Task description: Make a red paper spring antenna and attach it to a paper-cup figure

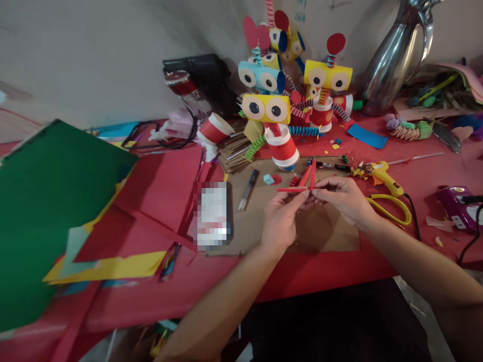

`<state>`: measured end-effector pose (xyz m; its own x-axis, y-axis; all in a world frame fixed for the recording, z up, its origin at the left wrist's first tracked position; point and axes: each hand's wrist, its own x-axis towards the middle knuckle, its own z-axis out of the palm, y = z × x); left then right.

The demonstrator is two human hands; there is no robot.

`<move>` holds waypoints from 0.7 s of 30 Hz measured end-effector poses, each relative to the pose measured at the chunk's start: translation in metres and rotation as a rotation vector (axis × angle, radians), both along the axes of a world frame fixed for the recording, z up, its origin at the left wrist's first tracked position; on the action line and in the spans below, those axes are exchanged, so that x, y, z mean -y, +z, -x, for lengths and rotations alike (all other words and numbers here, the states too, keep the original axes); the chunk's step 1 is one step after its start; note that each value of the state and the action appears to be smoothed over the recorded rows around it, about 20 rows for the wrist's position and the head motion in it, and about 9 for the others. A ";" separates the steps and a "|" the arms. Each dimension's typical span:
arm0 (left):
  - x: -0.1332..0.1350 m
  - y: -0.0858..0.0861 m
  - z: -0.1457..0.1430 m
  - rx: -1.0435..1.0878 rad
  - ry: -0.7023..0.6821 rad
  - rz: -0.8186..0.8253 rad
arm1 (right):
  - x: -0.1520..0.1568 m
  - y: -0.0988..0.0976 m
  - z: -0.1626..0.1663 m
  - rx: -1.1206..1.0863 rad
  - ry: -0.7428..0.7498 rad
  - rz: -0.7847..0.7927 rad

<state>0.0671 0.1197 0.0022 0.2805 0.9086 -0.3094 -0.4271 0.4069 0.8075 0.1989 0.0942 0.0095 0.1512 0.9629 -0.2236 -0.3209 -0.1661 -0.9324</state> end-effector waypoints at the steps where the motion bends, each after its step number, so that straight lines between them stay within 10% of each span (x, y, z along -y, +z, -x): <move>1: 0.000 0.000 0.000 0.000 -0.007 -0.005 | 0.000 0.001 0.000 0.000 -0.004 0.004; 21: -0.013 -0.005 0.009 0.070 -0.179 0.140 | 0.000 0.004 -0.007 0.008 0.096 -0.001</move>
